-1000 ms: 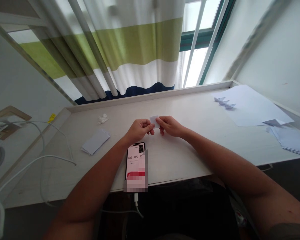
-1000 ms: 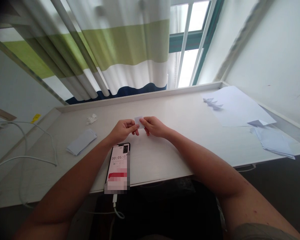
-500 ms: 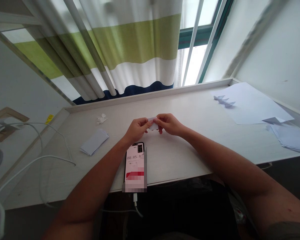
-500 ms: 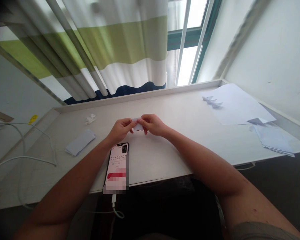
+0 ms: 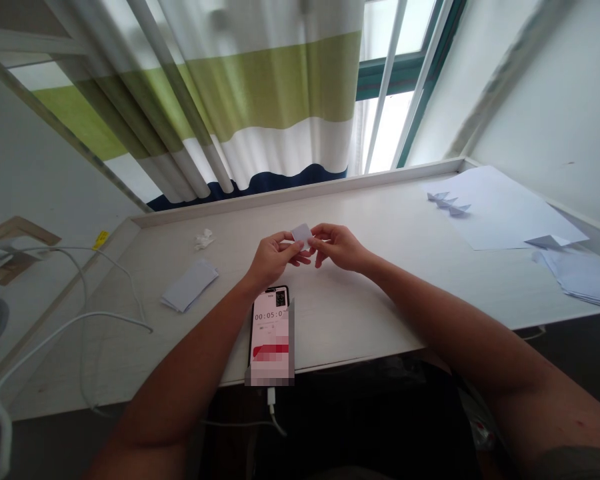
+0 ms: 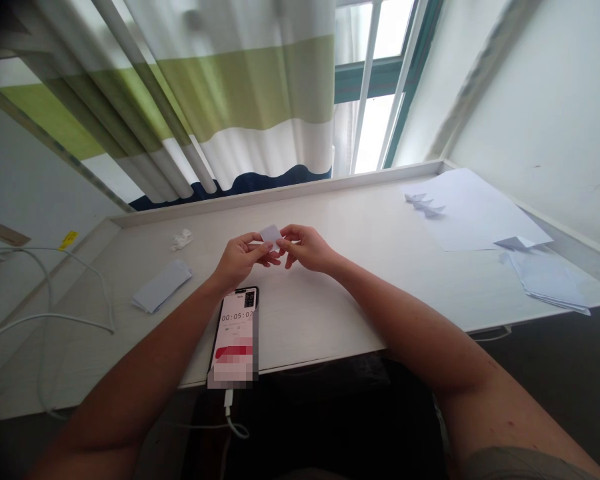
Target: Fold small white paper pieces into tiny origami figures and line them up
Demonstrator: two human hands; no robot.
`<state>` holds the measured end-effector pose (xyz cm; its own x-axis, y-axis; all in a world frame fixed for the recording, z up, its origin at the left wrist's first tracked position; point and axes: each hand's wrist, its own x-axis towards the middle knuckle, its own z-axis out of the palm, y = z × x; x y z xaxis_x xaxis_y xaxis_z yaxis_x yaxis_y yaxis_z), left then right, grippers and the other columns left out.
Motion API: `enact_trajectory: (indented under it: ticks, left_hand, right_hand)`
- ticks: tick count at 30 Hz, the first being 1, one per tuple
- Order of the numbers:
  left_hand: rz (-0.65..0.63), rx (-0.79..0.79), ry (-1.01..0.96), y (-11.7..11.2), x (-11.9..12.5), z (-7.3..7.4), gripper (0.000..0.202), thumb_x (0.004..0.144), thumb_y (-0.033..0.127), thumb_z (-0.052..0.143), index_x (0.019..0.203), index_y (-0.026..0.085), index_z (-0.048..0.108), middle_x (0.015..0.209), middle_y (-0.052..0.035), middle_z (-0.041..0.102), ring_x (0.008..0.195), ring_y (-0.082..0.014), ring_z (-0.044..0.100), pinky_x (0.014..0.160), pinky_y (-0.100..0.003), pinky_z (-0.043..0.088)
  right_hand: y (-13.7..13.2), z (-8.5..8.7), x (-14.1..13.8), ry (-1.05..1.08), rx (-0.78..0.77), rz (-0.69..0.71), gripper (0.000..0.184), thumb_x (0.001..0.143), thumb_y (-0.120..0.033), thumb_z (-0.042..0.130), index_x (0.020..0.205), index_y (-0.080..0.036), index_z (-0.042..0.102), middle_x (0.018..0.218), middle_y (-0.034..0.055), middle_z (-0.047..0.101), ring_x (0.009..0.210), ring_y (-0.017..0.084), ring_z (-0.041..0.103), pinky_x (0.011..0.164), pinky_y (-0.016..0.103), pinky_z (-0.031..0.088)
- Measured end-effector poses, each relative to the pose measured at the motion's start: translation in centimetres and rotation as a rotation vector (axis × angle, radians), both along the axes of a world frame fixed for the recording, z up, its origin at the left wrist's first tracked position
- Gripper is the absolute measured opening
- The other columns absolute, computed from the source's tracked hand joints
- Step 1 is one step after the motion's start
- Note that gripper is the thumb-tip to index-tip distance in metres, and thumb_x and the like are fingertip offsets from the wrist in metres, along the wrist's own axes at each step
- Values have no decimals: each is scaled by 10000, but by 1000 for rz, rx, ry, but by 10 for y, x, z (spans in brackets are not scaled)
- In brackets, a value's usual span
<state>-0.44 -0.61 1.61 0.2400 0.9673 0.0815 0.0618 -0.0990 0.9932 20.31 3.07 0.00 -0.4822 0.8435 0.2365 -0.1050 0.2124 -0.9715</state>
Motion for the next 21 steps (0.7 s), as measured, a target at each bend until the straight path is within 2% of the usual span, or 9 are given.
enact_trajectory:
  ticks: [3,5,9,12,15,18,21]
  left_hand:
    - [-29,-35,22,0,-1,1,490,883,560,861,1115,148,732,891,-116,843,807,-258,826,704,-338,586]
    - [-19,-11,47,2,-2,0,458,904,569,832,1074,152,747,916,-112,840,837,-248,821,700,-325,589]
    - [66,86,22,5,-3,-3,410,857,540,875,977,161,771,884,-76,817,795,-193,765,660,-285,571]
    - [98,111,-33,7,-3,-3,420,808,528,911,942,155,772,812,-68,802,706,-168,718,613,-274,541]
    - [151,105,-65,9,-4,-2,421,794,524,916,929,154,765,835,-80,811,708,-164,716,615,-274,536]
    - [176,65,-77,9,-5,-1,424,768,509,929,922,155,753,855,-83,816,736,-171,732,637,-277,543]
    - [158,16,-84,9,-5,0,430,740,483,948,913,158,724,833,-70,811,739,-175,744,660,-279,543]
  right_hand:
    - [-1,-1,1,-3,16,-14,570,853,-570,902,1172,-171,650,784,4,758,582,165,735,537,305,648]
    - [-1,0,2,-20,49,-21,579,875,-522,889,1255,-178,620,767,-17,750,577,167,737,538,301,635]
    - [-3,2,3,-94,115,5,430,936,-453,833,1198,-165,649,738,-19,729,540,141,701,536,280,592]
    - [-4,3,3,-115,134,34,434,957,-406,806,1284,-165,652,824,-5,730,586,149,722,566,300,612]
    - [-6,4,4,-135,195,29,483,951,-352,798,1383,-193,651,994,26,745,661,147,741,625,320,642]
    - [-5,5,6,-184,257,-12,380,959,-330,767,1315,-205,718,1132,64,773,702,143,744,681,338,648]
    - [-4,6,7,-219,265,-36,272,968,-348,750,1184,-184,774,1084,78,805,744,171,762,748,376,652]
